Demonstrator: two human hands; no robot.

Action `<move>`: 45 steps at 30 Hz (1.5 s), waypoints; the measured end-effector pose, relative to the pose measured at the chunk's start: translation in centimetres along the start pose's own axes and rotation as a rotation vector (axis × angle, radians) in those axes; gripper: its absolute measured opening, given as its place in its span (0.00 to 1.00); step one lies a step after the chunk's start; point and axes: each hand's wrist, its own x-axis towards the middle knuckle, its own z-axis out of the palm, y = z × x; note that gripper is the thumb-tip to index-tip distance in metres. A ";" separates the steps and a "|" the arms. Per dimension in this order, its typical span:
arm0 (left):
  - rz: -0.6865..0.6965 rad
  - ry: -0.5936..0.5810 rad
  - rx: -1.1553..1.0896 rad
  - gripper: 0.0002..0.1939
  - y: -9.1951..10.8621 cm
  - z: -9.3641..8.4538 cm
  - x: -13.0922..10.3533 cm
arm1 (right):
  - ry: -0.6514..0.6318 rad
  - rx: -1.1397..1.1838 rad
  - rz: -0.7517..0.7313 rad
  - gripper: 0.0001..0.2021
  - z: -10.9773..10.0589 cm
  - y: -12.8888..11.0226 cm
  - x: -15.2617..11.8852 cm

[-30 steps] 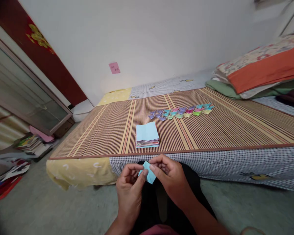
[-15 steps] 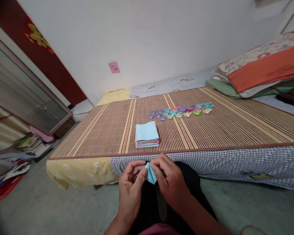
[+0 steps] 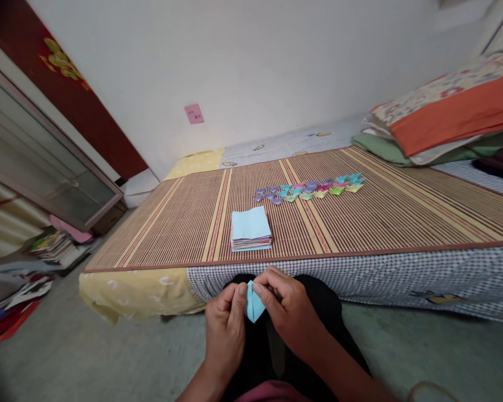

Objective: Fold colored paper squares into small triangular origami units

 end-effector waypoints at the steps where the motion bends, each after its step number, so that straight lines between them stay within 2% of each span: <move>1: 0.017 0.011 0.020 0.23 -0.1 0.0 0.0 | -0.007 0.006 0.000 0.12 0.0 0.0 0.0; 8: 0.026 0.032 0.084 0.24 -0.4 0.2 0.1 | -0.070 0.005 -0.068 0.09 0.0 -0.2 -0.2; 11: 0.033 0.017 0.097 0.24 -0.6 0.3 0.0 | -0.040 -0.078 -0.108 0.08 0.4 -0.1 -0.4; 13: 0.035 0.004 0.082 0.24 -0.5 0.3 0.0 | -0.021 -0.092 -0.107 0.10 0.6 -0.1 -0.5; 17: 0.006 -0.092 -0.040 0.26 0.1 -0.5 0.1 | -0.032 0.030 0.048 0.13 0.3 -0.2 -0.3; 19: -0.023 -0.199 -0.078 0.24 0.5 -1.2 0.2 | -0.039 0.135 0.162 0.14 0.0 -0.2 -0.1; 22: -0.079 -0.383 -0.114 0.16 0.9 -1.7 0.4 | -0.064 0.370 0.328 0.15 -0.2 0.0 0.0; 25: -0.155 -0.414 -0.256 0.16 1.0 -1.4 0.3 | -0.112 0.596 0.453 0.17 0.0 0.3 -0.1; 29: -0.211 -0.412 -0.391 0.19 1.0 -0.6 0.2 | -0.131 0.713 0.498 0.18 0.3 0.6 -0.3; 34: -0.216 -0.551 -0.421 0.29 1.3 -0.9 0.5 | -0.100 0.571 0.461 0.19 -0.4 0.8 -0.1; 36: -0.218 -0.539 -0.395 0.30 1.4 -1.2 0.7 | -0.125 0.543 0.463 0.19 -0.7 0.8 0.1; 40: -0.269 -0.386 -0.406 0.20 1.0 -1.1 1.0 | -0.142 0.457 0.429 0.16 -1.0 0.7 0.7; 43: -0.323 -0.291 -0.491 0.19 0.5 -0.5 0.6 | -0.143 0.446 0.436 0.15 -0.9 0.8 0.9; 45: -0.303 -0.218 -0.518 0.18 0.4 -0.3 0.2 | -0.143 0.446 0.446 0.14 -0.8 1.1 1.0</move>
